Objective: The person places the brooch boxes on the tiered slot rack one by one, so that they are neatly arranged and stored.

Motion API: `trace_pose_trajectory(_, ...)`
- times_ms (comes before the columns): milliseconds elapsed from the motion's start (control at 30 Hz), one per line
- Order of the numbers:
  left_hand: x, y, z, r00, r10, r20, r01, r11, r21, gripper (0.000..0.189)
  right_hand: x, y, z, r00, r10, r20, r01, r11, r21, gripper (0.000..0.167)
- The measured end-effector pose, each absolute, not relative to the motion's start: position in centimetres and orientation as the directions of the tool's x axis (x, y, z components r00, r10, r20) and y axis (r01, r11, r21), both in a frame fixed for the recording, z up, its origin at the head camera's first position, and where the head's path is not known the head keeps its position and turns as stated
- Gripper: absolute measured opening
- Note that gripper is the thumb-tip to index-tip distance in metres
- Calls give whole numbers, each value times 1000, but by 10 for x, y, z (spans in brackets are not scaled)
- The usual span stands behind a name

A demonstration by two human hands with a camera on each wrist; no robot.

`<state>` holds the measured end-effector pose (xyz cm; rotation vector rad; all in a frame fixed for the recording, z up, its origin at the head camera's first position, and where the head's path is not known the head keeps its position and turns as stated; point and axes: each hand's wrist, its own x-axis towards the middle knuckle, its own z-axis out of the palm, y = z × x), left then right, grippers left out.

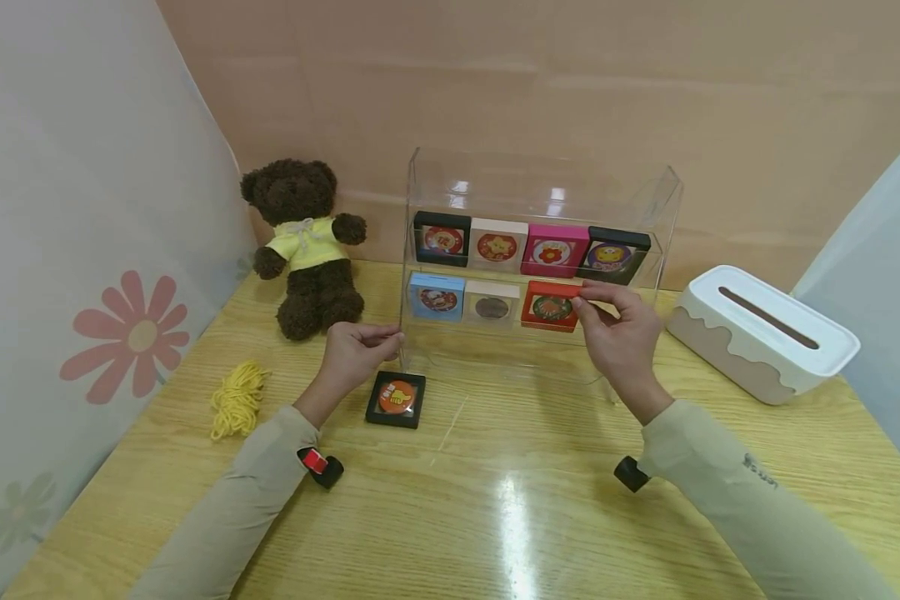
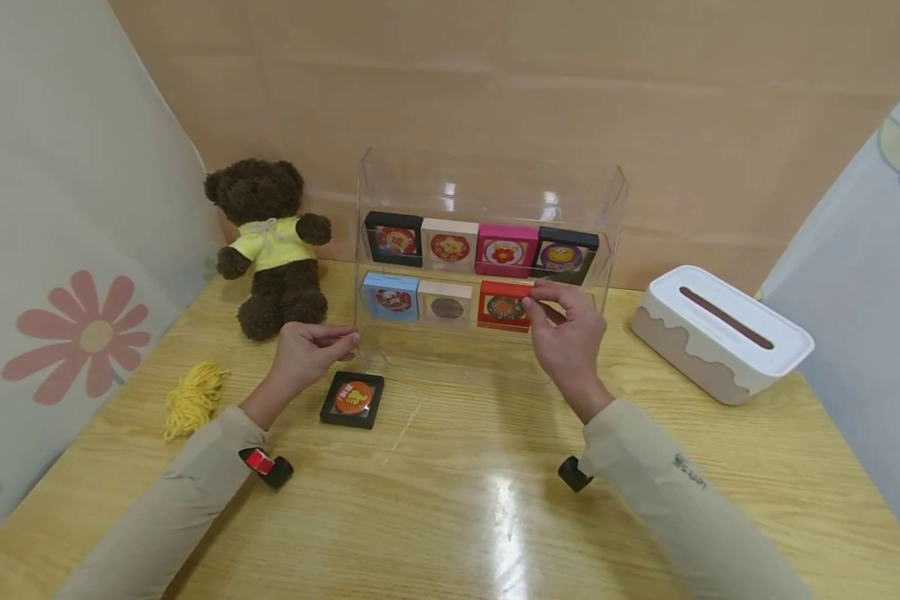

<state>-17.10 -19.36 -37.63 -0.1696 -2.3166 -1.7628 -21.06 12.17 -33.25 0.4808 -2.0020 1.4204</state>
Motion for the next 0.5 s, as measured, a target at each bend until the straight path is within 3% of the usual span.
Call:
trace_pose_trajectory(167,-173,-194,-378,-973,-43,227,207,277,938,18,-211,121,-336,-716,55,696,-634,368,-681,11)
trace_pose_trajectory(500,-187,-203,-400,-969,-44,243,225,246,943,19,-210,121,-341,-733,23,680,-637,328,-697,11)
